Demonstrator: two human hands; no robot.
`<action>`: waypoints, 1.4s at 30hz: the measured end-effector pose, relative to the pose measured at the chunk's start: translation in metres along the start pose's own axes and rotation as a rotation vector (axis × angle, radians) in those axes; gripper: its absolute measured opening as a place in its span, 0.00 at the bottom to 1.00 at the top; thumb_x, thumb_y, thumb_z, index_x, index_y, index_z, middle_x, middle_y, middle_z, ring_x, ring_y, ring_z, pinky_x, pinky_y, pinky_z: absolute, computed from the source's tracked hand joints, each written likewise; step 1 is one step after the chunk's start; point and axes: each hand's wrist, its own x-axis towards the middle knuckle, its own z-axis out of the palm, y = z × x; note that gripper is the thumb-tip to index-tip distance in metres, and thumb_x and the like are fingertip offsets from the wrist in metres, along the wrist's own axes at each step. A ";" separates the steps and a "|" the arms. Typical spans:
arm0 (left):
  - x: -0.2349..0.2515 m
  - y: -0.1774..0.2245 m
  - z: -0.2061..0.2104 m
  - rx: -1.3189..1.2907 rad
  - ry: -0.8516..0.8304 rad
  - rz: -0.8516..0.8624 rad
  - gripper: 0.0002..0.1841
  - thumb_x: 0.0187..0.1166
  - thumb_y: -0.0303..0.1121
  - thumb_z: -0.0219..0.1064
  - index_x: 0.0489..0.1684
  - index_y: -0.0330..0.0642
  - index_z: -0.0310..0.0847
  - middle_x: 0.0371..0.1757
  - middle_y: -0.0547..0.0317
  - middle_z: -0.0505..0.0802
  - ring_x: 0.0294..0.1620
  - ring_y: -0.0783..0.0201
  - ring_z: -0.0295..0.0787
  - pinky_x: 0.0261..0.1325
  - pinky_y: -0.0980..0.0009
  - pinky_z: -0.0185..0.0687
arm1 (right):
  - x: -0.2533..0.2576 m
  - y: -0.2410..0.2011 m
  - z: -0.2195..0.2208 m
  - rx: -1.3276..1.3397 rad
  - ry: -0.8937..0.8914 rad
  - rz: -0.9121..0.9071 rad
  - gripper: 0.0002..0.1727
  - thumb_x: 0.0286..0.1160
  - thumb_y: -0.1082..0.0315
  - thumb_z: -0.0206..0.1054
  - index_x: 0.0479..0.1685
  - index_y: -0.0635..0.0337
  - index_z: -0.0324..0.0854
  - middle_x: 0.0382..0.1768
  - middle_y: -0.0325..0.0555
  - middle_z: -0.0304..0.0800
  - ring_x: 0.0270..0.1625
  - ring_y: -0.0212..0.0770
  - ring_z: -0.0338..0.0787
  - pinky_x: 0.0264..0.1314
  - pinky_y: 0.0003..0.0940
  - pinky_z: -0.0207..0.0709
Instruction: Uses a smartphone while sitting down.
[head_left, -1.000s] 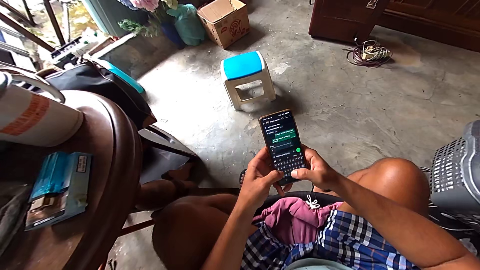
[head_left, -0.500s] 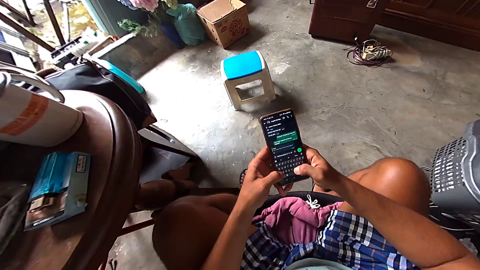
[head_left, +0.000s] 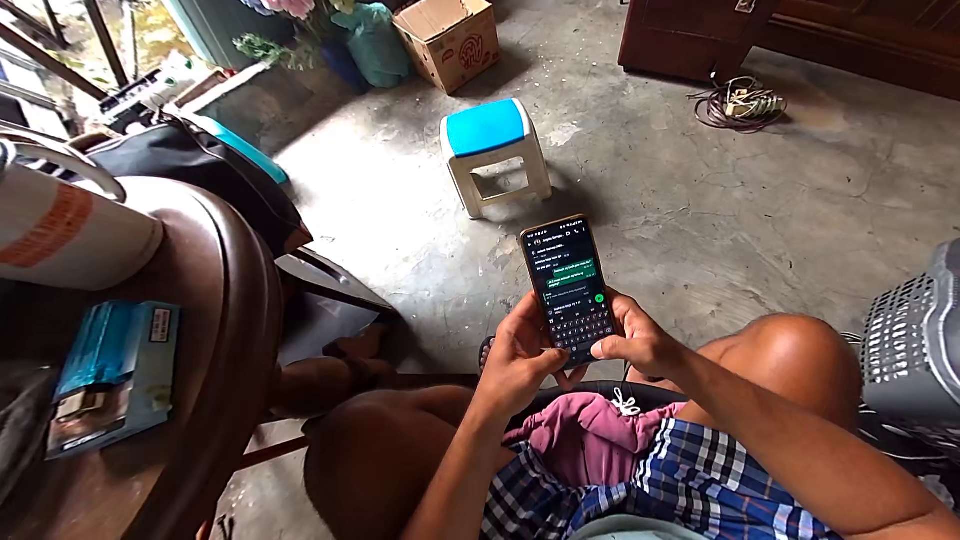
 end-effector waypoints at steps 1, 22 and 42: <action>0.000 0.001 0.000 -0.008 0.002 0.000 0.33 0.67 0.10 0.59 0.77 0.33 0.62 0.61 0.38 0.89 0.46 0.51 0.95 0.31 0.63 0.94 | 0.000 0.000 0.000 0.002 -0.001 -0.001 0.32 0.65 0.81 0.60 0.76 0.60 0.65 0.59 0.46 0.91 0.56 0.43 0.96 0.53 0.44 0.94; 0.000 -0.002 -0.001 -0.025 -0.024 0.001 0.34 0.66 0.10 0.62 0.78 0.34 0.60 0.60 0.37 0.89 0.43 0.50 0.95 0.31 0.62 0.94 | 0.001 0.004 0.000 -0.009 0.062 -0.045 0.22 0.73 0.78 0.58 0.68 0.62 0.73 0.52 0.43 0.94 0.51 0.37 0.96 0.56 0.38 0.92; 0.001 -0.003 0.000 0.002 -0.024 -0.002 0.34 0.66 0.10 0.62 0.78 0.34 0.60 0.61 0.37 0.88 0.46 0.49 0.96 0.30 0.62 0.94 | 0.003 0.004 0.007 -0.052 0.175 -0.064 0.16 0.80 0.77 0.58 0.64 0.64 0.76 0.49 0.44 0.95 0.50 0.37 0.96 0.57 0.37 0.92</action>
